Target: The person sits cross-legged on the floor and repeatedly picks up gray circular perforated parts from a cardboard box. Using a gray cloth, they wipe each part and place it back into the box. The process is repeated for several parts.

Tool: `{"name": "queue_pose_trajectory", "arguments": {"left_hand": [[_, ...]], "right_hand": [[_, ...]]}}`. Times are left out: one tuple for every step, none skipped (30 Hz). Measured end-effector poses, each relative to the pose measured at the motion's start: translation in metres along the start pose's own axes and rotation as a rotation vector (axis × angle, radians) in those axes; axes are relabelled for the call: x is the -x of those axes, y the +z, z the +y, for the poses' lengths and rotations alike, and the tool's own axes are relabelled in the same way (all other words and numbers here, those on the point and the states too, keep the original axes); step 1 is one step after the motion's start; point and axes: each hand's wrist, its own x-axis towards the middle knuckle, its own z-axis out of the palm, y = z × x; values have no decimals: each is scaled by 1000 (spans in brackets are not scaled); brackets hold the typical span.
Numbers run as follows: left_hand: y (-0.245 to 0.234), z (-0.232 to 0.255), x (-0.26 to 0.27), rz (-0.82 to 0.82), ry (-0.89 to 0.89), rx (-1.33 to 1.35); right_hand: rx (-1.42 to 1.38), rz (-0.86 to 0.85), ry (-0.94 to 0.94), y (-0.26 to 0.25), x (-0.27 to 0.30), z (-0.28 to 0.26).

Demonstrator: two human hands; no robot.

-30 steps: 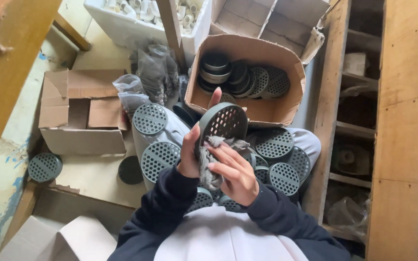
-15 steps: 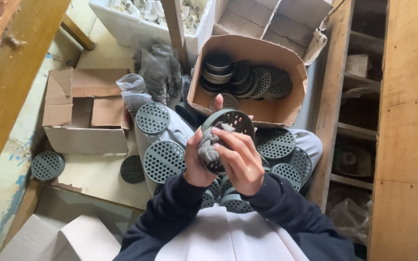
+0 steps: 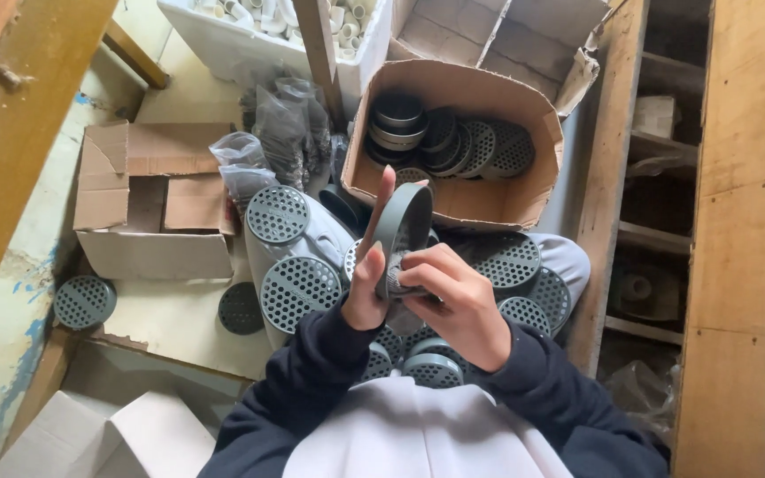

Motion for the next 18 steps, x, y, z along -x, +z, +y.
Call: {"name": "queue_pose_trajectory", "arguments": {"left_hand": [[1,-4,0,-5,-23,24],[2,-8,-2,-14,-47,49],[2,-18,7,-13,-47,51],[2,-29,14,-4,-70,143],[1,-41,20,6,-94,235],[8,-33,20,13,-93,235],[14,-25,19,28,-86,240],[18,-17,15,30,-87,247],[16,-17,12,25,-94,249],[16,-19,12,45,-85,217],[15,-21,12,65,-76,185],[8,-17,11,72,-77,180],[0,-13,10,69,-62,84],[-6,-13,10,60,-58,1],[-3,-13,10,63,-69,8],[-1,-11,9,59,-83,-15],[1,-9,9,56,-97,-37],[3,-3,4,64,-108,-41]], "right_hand": [[-30,103,-31,3,0,-1],[-56,210,-63,7,-2,-2],[-55,210,-62,7,-5,-2],[48,299,-88,6,-9,-1],[151,387,-115,5,-13,0],[148,381,-112,8,-15,8],[274,414,-126,10,-16,15],[409,457,-138,13,-19,24],[415,463,-133,16,-19,26],[441,409,-84,17,-17,28],[467,356,-35,18,-14,30],[460,351,-32,21,-6,35],[430,223,40,25,2,41],[410,97,122,25,13,48],[414,94,134,19,20,46],[325,12,182,16,25,45],[236,-69,228,12,30,43],[227,-73,239,5,27,40]]}}
